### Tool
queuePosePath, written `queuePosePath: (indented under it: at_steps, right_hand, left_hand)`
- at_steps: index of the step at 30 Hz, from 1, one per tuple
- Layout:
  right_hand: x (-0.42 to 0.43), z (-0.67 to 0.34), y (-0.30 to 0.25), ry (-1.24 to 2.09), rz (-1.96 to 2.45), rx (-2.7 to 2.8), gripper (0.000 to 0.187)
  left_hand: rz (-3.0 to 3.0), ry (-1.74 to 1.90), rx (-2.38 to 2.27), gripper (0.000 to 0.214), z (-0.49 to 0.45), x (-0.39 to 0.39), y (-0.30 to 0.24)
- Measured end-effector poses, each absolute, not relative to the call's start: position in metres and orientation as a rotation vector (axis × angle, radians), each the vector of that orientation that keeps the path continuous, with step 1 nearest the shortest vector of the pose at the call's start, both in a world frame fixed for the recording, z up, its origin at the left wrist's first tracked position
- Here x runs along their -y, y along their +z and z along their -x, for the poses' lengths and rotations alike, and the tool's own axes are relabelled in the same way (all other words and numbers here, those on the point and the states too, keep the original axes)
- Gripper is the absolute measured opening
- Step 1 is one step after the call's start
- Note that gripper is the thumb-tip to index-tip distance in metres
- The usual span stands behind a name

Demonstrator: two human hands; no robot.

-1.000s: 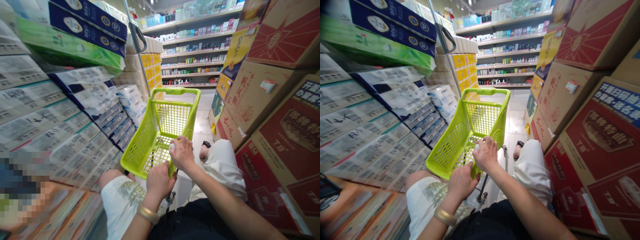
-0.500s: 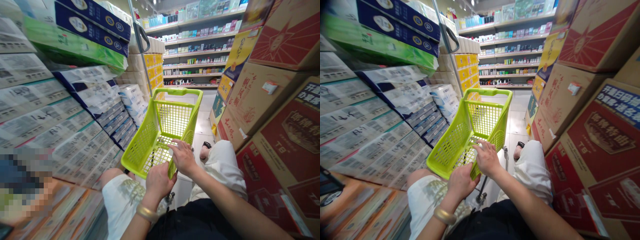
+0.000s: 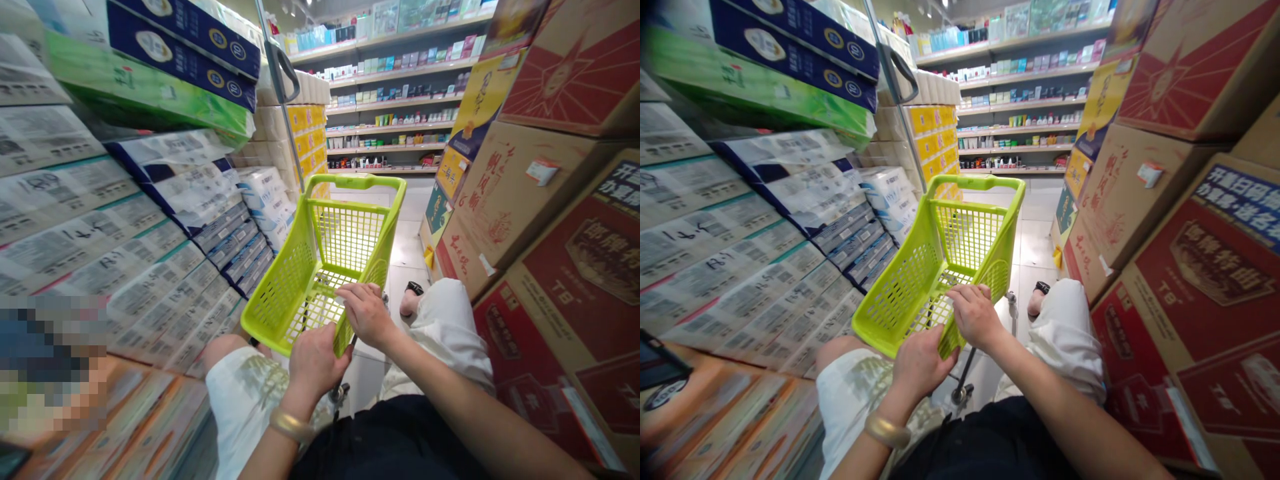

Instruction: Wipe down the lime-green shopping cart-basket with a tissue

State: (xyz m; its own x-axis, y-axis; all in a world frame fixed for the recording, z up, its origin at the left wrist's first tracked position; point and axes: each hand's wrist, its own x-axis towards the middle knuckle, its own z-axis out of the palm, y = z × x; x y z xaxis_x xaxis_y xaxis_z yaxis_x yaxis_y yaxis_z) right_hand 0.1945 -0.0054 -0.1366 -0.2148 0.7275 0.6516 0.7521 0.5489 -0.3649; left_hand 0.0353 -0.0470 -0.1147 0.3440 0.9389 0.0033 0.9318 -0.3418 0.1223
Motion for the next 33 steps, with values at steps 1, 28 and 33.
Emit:
queuePosePath:
  at_steps: [1, 28, 33]
  right_hand:
    - [0.001, -0.198, -0.137, -0.041, 1.215, 1.945, 0.031]
    - [0.01, -0.193, -0.133, 0.05, 1.163, 1.99, 0.021]
    - [-0.013, -0.207, -0.129, -0.012, 1.325, 1.873, 0.022]
  left_hand:
    - [-2.491, 0.112, -1.737, 0.026, -0.035, 0.047, -0.115]
    - [-2.465, 0.035, -1.752, 0.026, -0.033, 0.046, -0.114]
    - [-2.477, 0.063, -1.732, 0.024, -0.034, 0.046, -0.113]
